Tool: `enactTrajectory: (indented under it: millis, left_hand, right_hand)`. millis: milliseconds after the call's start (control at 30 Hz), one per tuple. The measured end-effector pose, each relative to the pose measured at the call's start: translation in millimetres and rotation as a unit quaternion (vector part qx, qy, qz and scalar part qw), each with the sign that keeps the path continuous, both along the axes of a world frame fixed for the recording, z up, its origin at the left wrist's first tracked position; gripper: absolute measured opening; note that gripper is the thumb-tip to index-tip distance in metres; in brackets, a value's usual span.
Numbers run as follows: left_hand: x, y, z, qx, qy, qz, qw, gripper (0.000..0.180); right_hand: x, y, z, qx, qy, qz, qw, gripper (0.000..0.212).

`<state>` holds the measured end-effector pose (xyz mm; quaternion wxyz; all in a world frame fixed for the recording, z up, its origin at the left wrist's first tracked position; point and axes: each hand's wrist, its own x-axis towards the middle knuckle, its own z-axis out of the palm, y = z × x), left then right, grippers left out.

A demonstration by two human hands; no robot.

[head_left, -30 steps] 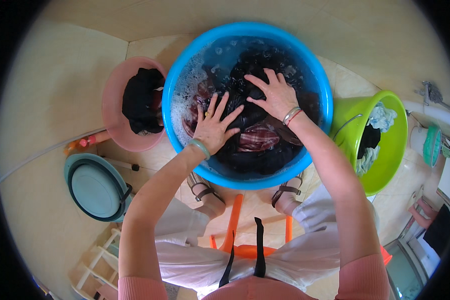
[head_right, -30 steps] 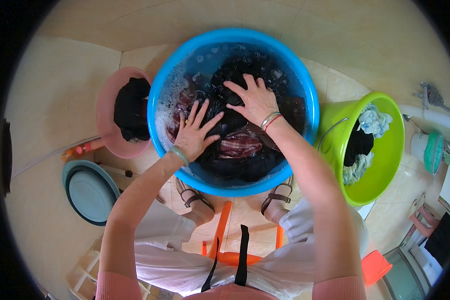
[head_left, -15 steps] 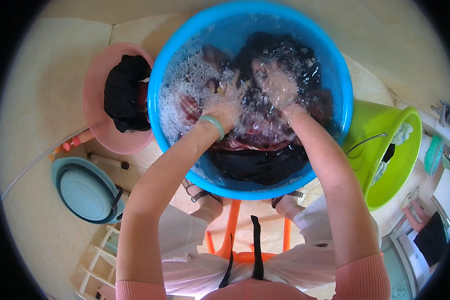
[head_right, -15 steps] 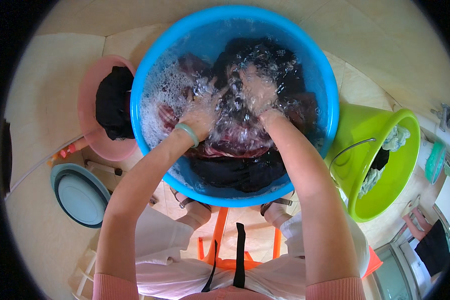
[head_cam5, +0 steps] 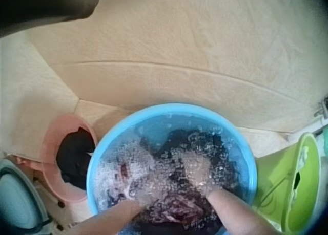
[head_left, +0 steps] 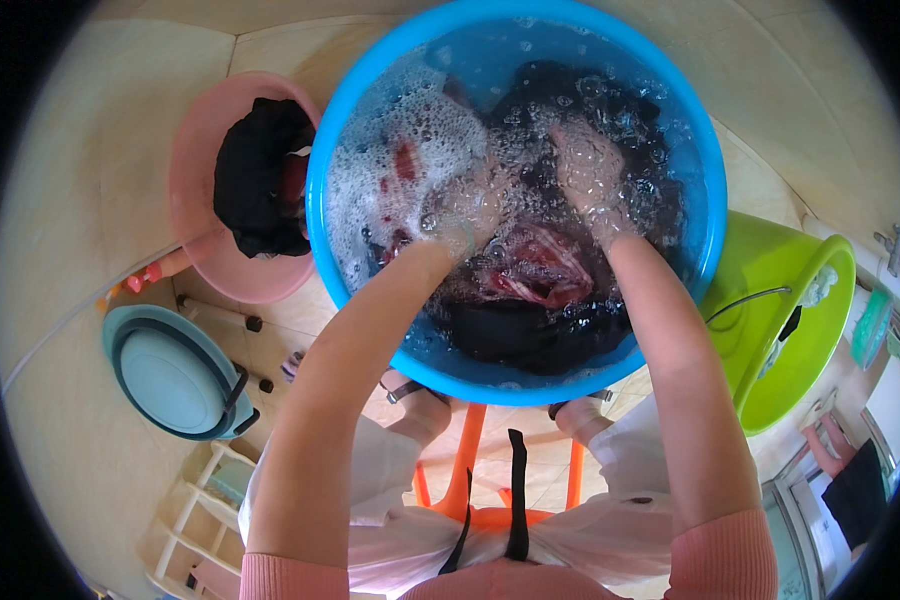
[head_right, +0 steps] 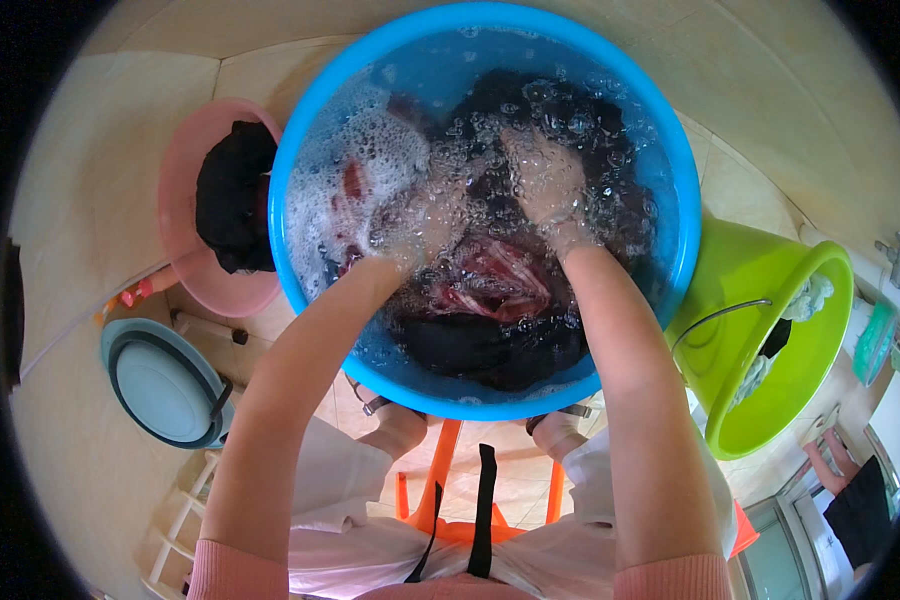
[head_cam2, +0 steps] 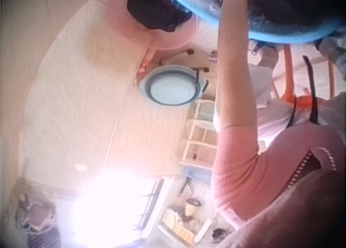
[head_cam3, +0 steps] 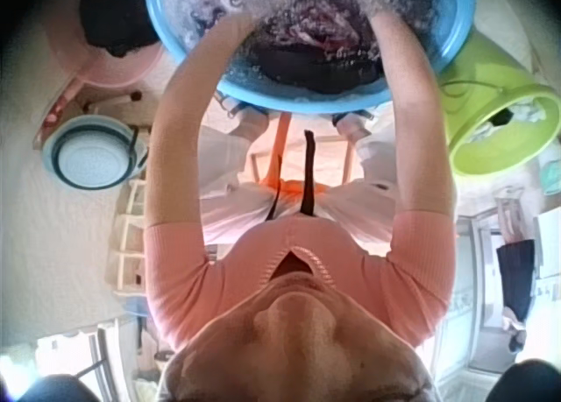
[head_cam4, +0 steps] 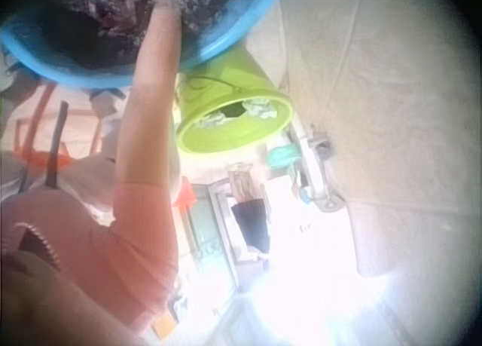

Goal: The person hand-washes various garments in a blue basin filled with soapy water. They scrub and rinse items including a white cloth, a black garment, a brown shirt, and a plaid shirt, then transfer them to a green bucket.

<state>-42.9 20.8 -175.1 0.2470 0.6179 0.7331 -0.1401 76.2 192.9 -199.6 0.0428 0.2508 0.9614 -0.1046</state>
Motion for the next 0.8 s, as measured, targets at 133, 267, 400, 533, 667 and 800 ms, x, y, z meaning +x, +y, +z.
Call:
enactTrajectory:
  millis: [133,267,400,533,667,800]
  left_hand:
    - [1,-3,4,0.003,-0.12,0.158,0.98,0.049]
    - [6,6,33,0.05,-0.177,0.235,0.954,0.06]
    - [27,-21,71,0.192,-0.214,0.308,0.907,0.056]
    - [57,-36,95,0.386,-0.445,0.516,0.622,0.043]
    - [63,-26,160,0.281,-0.608,0.699,0.25,0.086]
    - [51,11,201,0.162,-0.661,0.733,0.002,0.1]
  right_hand:
    - [-6,-11,31,-0.057,0.022,-0.025,0.998,0.06]
    - [0,1,35,-0.142,0.097,-0.08,0.982,0.057]
    - [10,-16,80,-0.247,0.263,-0.156,0.92,0.054]
    - [13,-24,166,-0.384,0.406,-0.155,0.814,0.05]
    - [8,-24,268,-0.45,0.488,-0.07,0.745,0.041]
    - [19,-27,322,-0.503,0.537,-0.031,0.676,0.026]
